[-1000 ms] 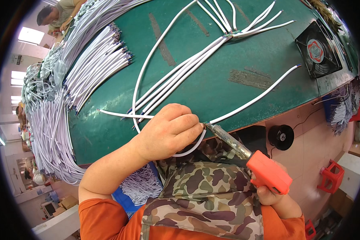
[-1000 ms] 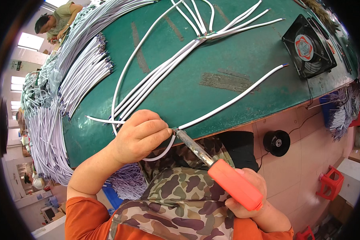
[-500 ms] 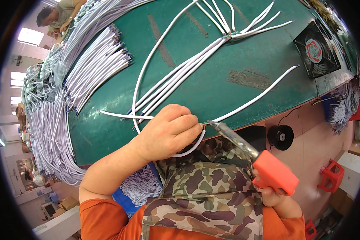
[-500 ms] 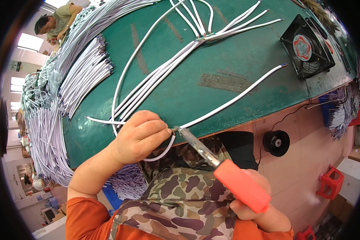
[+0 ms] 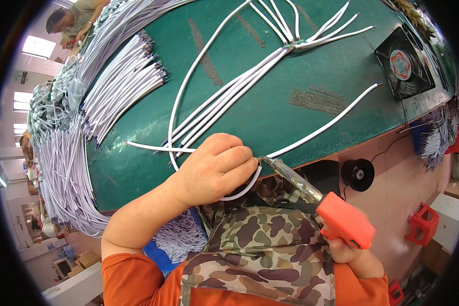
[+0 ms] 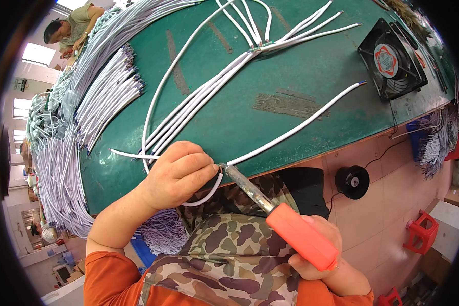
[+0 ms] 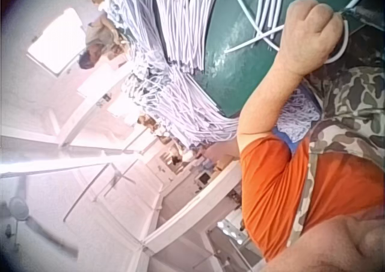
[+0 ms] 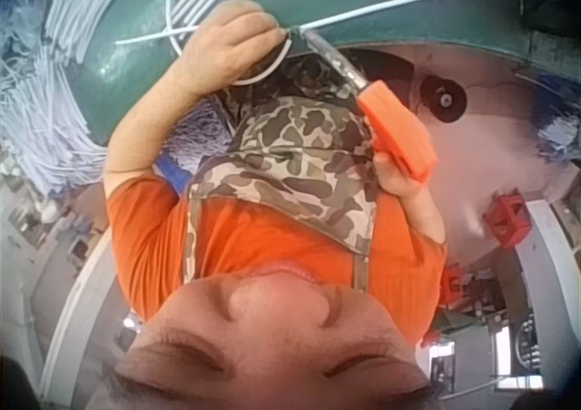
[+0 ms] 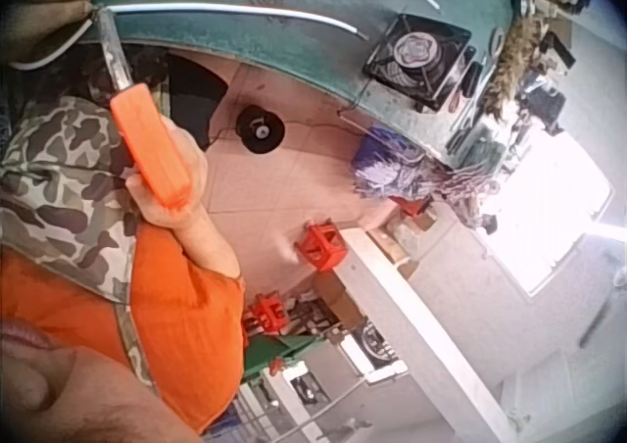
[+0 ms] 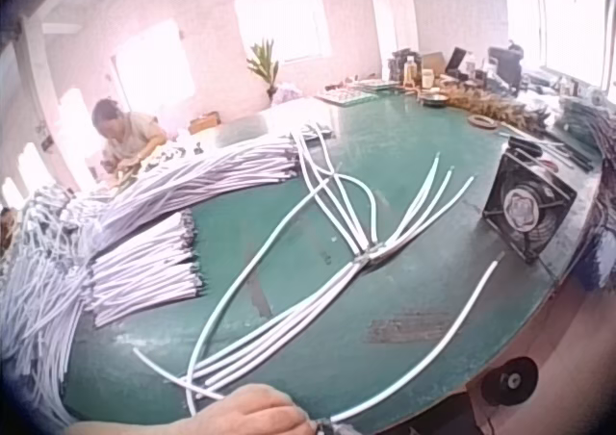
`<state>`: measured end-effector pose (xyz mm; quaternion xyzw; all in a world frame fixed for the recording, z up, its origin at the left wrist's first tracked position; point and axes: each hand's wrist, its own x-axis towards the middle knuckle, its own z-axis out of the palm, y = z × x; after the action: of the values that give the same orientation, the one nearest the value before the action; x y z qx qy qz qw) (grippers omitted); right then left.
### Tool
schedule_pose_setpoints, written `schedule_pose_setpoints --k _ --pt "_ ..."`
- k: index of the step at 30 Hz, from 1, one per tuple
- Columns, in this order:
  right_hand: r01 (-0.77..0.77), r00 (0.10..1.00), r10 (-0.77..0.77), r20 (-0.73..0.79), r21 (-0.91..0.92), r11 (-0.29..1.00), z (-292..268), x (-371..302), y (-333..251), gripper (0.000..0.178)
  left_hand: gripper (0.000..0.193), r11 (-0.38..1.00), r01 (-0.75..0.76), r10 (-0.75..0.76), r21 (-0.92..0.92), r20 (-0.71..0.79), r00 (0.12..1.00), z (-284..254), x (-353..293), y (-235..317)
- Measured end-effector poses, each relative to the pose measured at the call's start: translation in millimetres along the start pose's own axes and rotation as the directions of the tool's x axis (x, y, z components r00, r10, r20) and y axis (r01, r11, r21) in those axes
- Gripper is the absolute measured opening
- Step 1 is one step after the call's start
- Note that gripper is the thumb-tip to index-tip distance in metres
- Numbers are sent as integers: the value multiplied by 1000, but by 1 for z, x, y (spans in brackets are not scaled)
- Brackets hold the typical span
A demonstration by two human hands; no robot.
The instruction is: The person solders wires to circuit boards using a soldering gun, positioning and connecting the wires on the workbench.
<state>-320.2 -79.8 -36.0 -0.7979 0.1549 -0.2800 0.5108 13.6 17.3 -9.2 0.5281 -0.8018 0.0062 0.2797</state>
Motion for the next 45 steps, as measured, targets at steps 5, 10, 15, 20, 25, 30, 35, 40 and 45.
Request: schedule_pose_setpoints --k 5,10,15,20,25,30,35,40,45 --pt "-57 996 56 -73 -14 998 4 4 -5 41 36 1000 0 0 -4 -1 1000 0 0 0" --pt "-23 998 22 -66 -24 999 4 7 -4 39 36 1000 3 -3 -1 -2 1000 0 0 0" --pt "-32 997 30 -70 -23 999 5 7 -4 39 36 1000 4 -4 4 7 1000 0 0 0" --pt "-27 998 24 -62 -44 999 4 7 -5 37 36 1000 3 -3 4 10 1000 1 -1 0" --pt "10 1000 -11 -7 -141 990 0 2 0 36 36 1000 2 -2 11 6 1000 1 0 0" --pt "-107 993 106 52 10 994 -10 -6 -10 39 35 1000 6 -6 5 16 1000 -1 0 0" --pt "-152 974 151 -171 6 988 -15 -1 -21 34 33 1000 5 -4 -3 9 1000 0 1 1" --pt "-81 982 80 -172 1 997 -12 4 -19 34 33 1000 11 -11 -1 14 1000 0 1 1" --pt "-62 984 65 -168 22 998 -12 2 -15 34 32 1000 5 -5 7 13 1000 0 2 1"
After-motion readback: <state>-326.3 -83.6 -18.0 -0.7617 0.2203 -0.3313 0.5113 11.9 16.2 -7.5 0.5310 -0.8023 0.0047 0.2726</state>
